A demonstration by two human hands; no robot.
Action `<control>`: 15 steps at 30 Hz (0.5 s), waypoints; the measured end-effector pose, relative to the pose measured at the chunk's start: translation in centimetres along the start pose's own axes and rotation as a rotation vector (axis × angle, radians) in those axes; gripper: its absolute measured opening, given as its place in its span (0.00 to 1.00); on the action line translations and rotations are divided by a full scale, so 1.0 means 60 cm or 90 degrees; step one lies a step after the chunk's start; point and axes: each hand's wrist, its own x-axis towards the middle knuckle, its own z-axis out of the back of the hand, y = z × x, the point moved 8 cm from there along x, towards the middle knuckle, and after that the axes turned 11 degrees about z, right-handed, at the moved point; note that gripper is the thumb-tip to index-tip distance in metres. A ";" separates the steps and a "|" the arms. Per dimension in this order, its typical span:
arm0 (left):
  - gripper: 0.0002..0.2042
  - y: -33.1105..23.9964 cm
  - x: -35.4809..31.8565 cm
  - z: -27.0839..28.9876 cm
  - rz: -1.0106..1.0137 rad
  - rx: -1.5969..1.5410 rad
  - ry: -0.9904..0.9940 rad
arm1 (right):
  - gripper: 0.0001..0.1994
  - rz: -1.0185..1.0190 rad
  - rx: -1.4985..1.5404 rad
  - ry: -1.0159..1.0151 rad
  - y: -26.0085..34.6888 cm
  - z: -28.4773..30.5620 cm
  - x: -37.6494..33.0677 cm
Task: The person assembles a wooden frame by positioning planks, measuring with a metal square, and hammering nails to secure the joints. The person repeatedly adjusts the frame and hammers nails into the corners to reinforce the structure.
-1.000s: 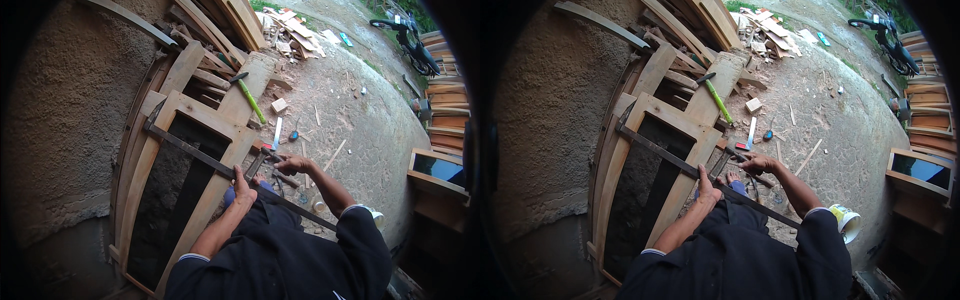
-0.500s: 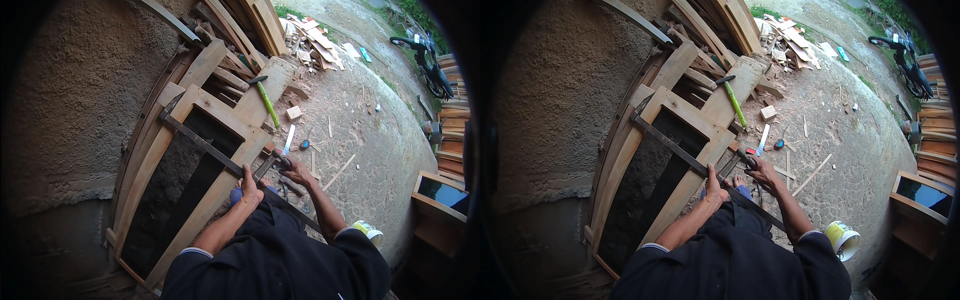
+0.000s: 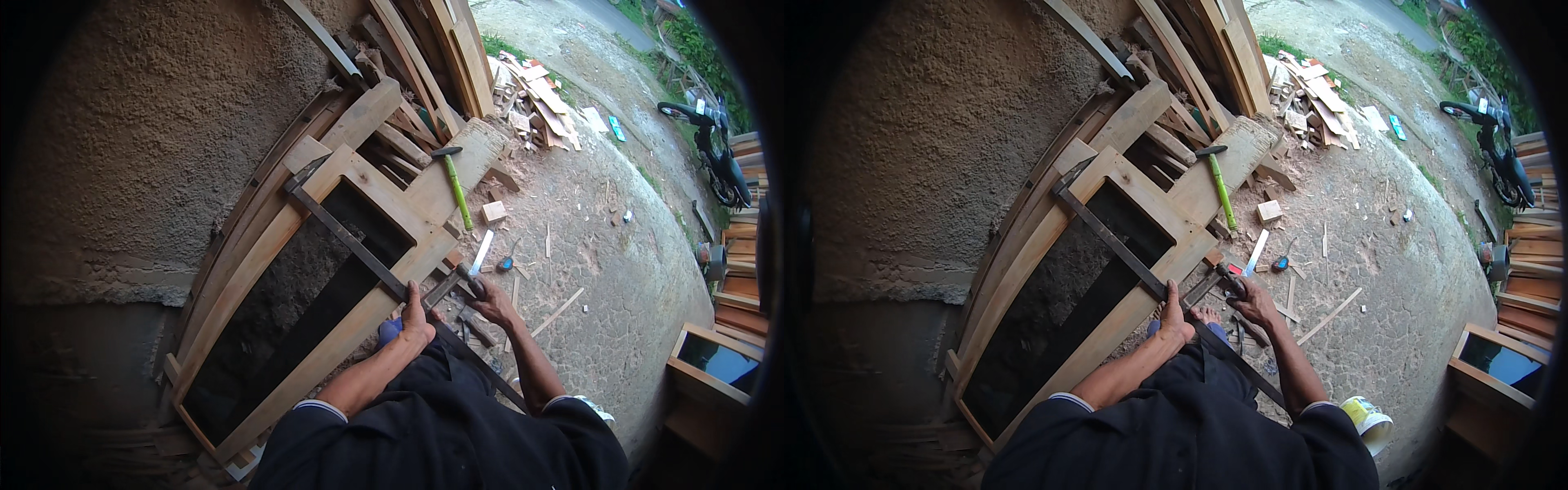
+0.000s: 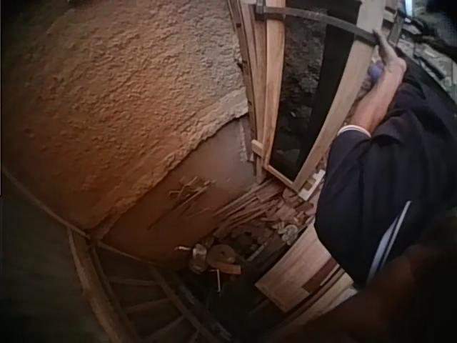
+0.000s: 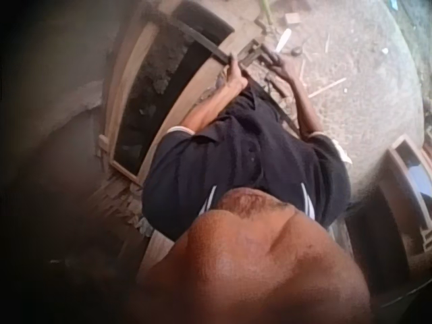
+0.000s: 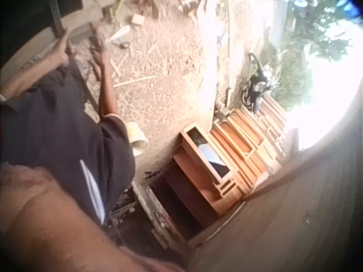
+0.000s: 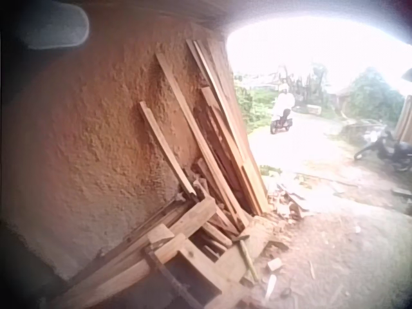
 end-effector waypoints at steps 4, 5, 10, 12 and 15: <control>0.35 0.003 -0.002 0.000 0.017 0.012 0.003 | 0.31 -0.245 0.740 0.259 -0.022 -0.025 -0.015; 0.35 0.005 -0.003 -0.003 0.030 0.010 0.019 | 0.30 -0.249 0.747 0.332 -0.012 -0.034 -0.022; 0.35 0.002 -0.001 -0.004 0.030 0.015 0.026 | 0.31 -0.107 -0.088 -0.013 -0.003 0.006 -0.016; 0.35 0.002 0.002 0.000 0.025 -0.002 0.019 | 0.33 -0.100 -0.302 -0.102 0.007 0.019 -0.024; 0.34 -0.002 0.003 0.002 0.000 0.015 0.019 | 0.28 -0.050 0.162 -0.039 -0.019 0.006 -0.016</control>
